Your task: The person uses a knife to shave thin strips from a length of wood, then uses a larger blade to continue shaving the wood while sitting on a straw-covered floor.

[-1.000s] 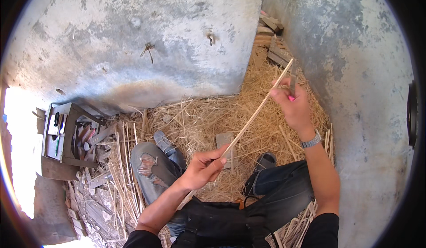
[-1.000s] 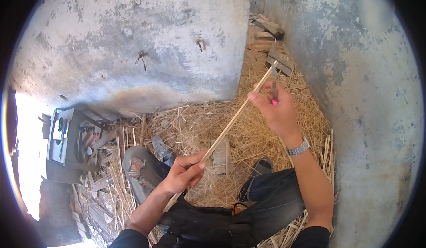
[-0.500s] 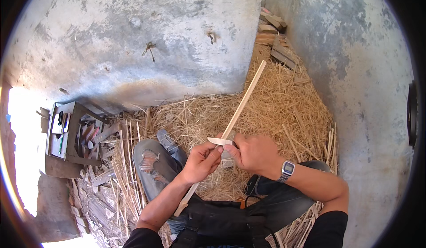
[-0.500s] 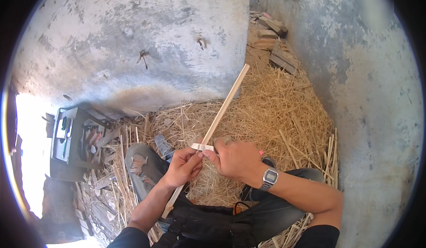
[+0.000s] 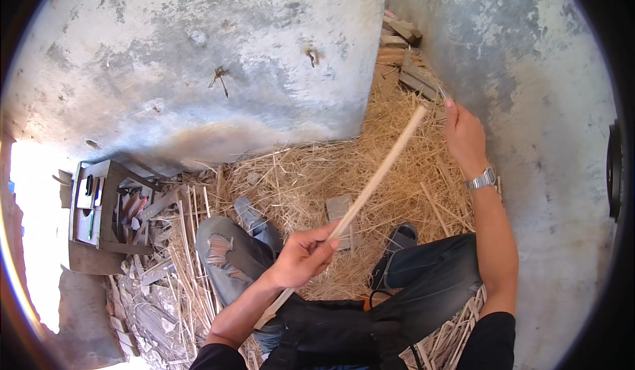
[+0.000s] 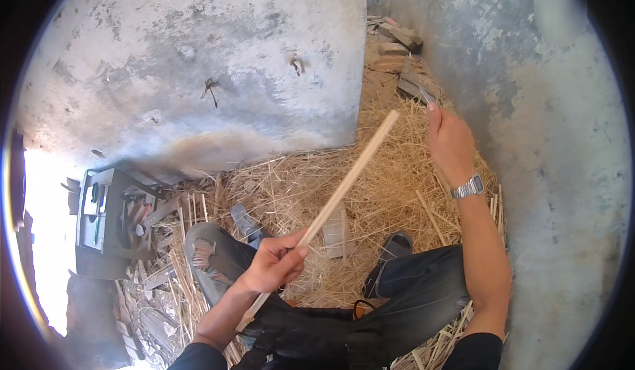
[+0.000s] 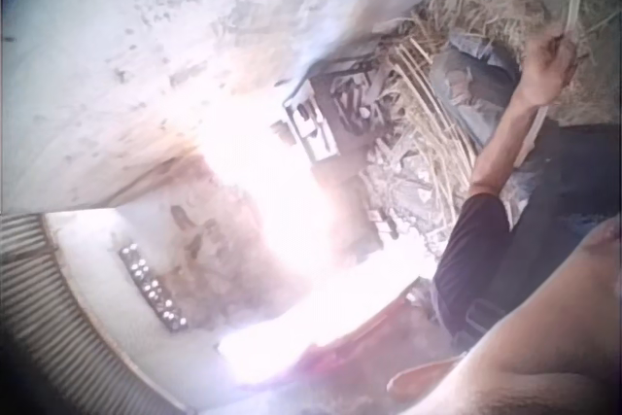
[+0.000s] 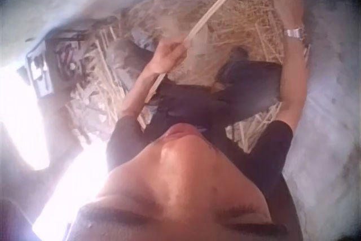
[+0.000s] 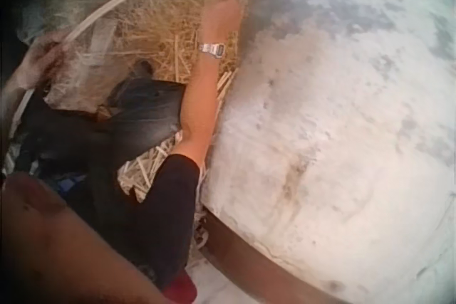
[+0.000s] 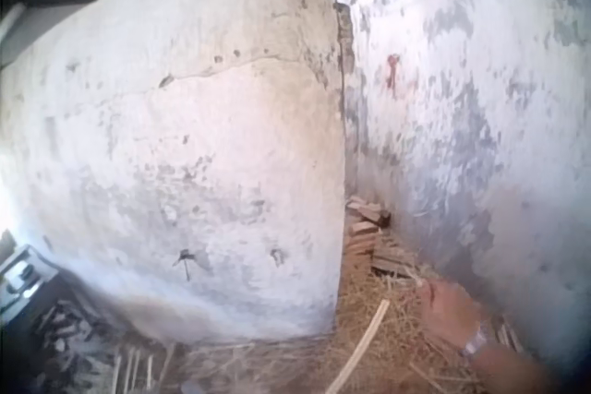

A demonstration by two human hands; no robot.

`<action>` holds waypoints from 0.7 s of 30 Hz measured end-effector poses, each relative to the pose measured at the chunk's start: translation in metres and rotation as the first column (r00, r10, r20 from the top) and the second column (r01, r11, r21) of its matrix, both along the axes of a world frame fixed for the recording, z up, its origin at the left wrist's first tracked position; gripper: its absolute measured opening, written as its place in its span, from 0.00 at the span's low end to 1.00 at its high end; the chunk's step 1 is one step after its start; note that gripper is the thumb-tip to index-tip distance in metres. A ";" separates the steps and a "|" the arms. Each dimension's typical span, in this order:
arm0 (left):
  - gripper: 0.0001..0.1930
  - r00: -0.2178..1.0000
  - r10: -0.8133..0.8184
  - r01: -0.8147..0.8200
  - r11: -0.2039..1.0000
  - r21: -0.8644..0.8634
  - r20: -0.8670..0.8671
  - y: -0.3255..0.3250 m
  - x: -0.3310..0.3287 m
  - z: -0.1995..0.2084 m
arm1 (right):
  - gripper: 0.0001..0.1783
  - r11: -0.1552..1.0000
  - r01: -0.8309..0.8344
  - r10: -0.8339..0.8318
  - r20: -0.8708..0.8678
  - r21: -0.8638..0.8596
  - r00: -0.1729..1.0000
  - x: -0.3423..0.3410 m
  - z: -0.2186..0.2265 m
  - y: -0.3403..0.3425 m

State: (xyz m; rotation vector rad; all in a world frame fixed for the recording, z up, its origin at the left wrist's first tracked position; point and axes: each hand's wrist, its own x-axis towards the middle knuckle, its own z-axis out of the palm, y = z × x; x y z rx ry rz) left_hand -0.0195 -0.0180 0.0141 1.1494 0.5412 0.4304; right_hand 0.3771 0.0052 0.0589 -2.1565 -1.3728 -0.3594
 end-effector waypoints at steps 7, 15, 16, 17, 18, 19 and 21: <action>0.26 0.999 0.002 -0.001 0.999 -0.039 0.032 0.009 0.006 -0.004 | 0.31 0.966 -0.259 0.253 -0.153 -0.016 0.955 -0.076 0.026 -0.030; 0.26 0.998 0.067 -0.067 0.997 -0.042 -0.006 0.016 0.009 -0.011 | 0.28 0.748 -0.578 0.564 -0.146 -0.326 0.813 -0.166 -0.019 -0.056; 0.26 0.997 0.080 -0.080 0.996 -0.036 -0.011 0.016 0.009 -0.010 | 0.28 0.819 -0.499 0.502 -0.066 -0.282 0.862 -0.156 -0.016 -0.046; 0.26 0.997 0.064 -0.065 0.997 -0.038 -0.033 0.012 0.006 -0.009 | 0.29 0.877 -0.418 0.431 0.004 -0.238 0.902 -0.137 -0.010 -0.030; 0.26 0.997 0.054 -0.056 0.998 -0.039 -0.056 0.008 0.003 -0.007 | 0.30 0.910 -0.325 0.333 -0.014 -0.257 0.943 -0.112 -0.011 -0.016; 0.26 0.997 0.034 -0.036 0.999 -0.035 -0.064 0.006 0.004 -0.007 | 0.31 0.937 -0.217 0.221 -0.016 -0.275 0.975 -0.082 -0.009 -0.004; 0.26 1.000 -0.002 0.002 1.000 0.019 0.006 0.003 0.006 -0.009 | 0.32 0.966 -0.038 0.035 -0.014 -0.258 0.999 -0.034 0.003 0.004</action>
